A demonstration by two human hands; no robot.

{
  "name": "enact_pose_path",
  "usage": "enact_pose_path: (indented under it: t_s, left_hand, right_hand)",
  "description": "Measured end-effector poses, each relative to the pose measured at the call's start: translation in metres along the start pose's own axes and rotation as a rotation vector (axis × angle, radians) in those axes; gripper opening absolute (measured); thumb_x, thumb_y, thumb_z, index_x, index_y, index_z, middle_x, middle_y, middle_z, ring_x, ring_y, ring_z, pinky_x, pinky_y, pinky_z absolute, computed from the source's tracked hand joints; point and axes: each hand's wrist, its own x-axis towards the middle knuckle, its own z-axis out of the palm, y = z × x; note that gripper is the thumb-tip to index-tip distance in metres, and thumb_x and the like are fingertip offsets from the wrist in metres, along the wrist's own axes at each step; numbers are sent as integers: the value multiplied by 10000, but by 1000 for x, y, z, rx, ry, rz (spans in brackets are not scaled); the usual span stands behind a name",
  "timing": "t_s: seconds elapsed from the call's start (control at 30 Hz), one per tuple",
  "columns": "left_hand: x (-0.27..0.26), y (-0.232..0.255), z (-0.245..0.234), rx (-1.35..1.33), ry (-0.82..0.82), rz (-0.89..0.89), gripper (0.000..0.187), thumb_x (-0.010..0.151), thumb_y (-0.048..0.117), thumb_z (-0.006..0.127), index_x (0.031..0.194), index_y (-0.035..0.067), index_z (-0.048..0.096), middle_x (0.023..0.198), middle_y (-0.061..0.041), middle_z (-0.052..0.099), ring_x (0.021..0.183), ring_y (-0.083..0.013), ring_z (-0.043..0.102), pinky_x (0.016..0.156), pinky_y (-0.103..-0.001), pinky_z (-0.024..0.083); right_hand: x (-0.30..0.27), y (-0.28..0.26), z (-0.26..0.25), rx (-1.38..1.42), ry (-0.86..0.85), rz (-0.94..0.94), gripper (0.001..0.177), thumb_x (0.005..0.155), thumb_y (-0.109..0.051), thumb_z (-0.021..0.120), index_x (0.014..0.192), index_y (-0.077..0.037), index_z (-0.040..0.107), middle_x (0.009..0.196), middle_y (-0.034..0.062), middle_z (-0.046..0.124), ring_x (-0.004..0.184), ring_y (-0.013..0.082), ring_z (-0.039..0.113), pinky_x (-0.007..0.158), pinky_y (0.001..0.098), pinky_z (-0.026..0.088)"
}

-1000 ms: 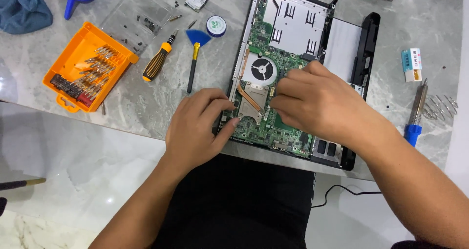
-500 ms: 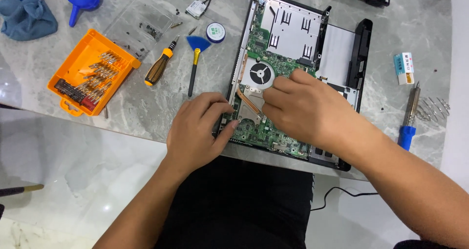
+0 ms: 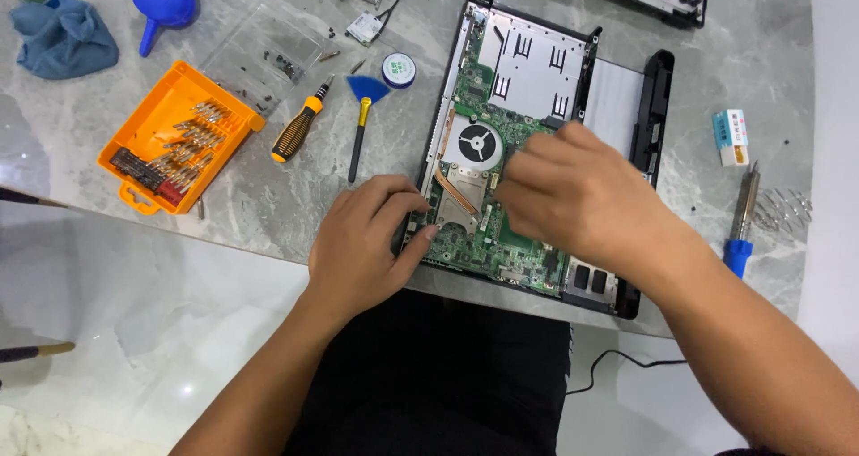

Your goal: The person works on a disassembled laptop motherboard, using a small brush to clean components and a screwdriver to tighten screws. They also use a soldering iron on the board.

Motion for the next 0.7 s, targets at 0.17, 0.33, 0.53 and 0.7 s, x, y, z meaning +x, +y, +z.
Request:
enact_pose_path:
  t_s: [0.17, 0.33, 0.53, 0.7]
  left_hand:
    - [0, 0, 0, -75, -33, -100, 316, 893, 249, 598, 1124, 42, 535, 1061, -112, 597, 949, -298, 595, 758, -419, 450]
    - [-6, -7, 4, -112, 72, -79, 424, 786, 167, 702, 1162, 37, 556, 935, -107, 603, 920, -332, 632, 787, -413, 488]
    - [-7, -3, -1, -148, 58, -90, 435, 768, 155, 687, 1168, 54, 546, 900, -85, 602, 881, -313, 639, 749, -416, 489]
    - [-10, -7, -1, -177, 99, -53, 358, 814, 174, 653, 1135, 49, 556, 849, -69, 582, 828, -282, 639, 721, -392, 499]
  right_hand:
    - [20, 30, 15, 173, 134, 135, 123, 818, -47, 786, 823, -107, 679, 782, 26, 591, 763, 197, 524, 659, 322, 357]
    - [82, 61, 55, 265, 410, 234, 118, 821, -107, 784, 777, -110, 675, 717, 41, 558, 687, 247, 536, 678, 338, 414]
    - [165, 79, 108, 360, 533, 222, 121, 772, -66, 774, 752, -116, 665, 700, 4, 561, 635, 183, 548, 665, 308, 439]
    - [193, 77, 131, 280, 404, 223, 117, 734, -89, 775, 760, -125, 667, 711, 34, 567, 701, 232, 593, 690, 324, 443]
